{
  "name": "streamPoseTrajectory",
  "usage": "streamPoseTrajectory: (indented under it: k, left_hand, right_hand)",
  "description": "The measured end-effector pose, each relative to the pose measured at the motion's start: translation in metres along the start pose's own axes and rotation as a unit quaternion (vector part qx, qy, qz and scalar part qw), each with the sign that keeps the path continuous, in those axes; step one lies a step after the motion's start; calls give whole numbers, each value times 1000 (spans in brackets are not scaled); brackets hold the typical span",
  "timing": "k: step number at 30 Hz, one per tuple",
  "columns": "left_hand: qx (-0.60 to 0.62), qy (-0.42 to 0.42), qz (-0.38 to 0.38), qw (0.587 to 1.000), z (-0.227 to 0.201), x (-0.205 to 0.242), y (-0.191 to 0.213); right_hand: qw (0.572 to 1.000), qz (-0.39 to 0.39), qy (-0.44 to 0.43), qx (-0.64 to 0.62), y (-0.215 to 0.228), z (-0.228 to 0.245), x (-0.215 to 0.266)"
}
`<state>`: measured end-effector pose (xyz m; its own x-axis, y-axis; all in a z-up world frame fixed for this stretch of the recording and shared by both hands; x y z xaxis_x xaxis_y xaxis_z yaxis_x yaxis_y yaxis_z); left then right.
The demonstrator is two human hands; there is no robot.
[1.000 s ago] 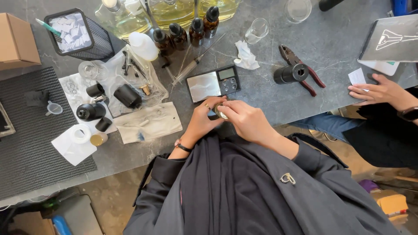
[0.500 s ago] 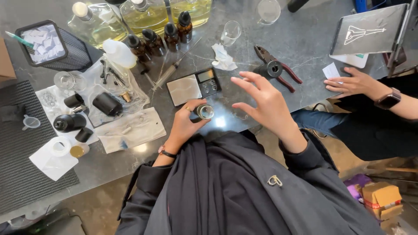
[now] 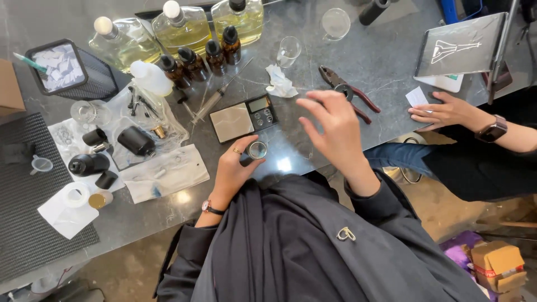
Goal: The person pours a yellow liquid from a small glass beaker into a clear glass bottle, then secures a black cap onto the bottle. They fold a cardboard box and place the filled bottle inside, closing the box.
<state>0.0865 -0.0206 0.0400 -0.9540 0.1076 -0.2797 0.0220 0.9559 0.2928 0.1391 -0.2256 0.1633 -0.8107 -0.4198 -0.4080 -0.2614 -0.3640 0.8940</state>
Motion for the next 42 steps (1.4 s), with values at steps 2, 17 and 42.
streamPoseTrajectory:
  k: [2,17,42]
  left_hand:
    - [8,3,-8,1000,-1,0,3]
    - [-42,62,-62,995,4,10,48]
    - [-252,-32,29,967,-66,-98,-116]
  right_hand:
    - [998,-19,-32,59,6,-28,6]
    - [970,89,-179,140,-59,-124,32]
    - [956,132,-236,-117,-34,-203,58]
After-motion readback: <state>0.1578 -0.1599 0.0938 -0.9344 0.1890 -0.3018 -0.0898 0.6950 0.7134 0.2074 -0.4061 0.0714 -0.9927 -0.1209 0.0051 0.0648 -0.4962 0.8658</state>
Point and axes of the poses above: each hand's wrist, its own x-axis away from the middle knuckle, its own y-axis out of the back of the hand, z = x × y, the point moved 9 cm from there along -x, towards the middle knuckle, and after that the axes turned 6 degrees about x, right-handed, at the moved point
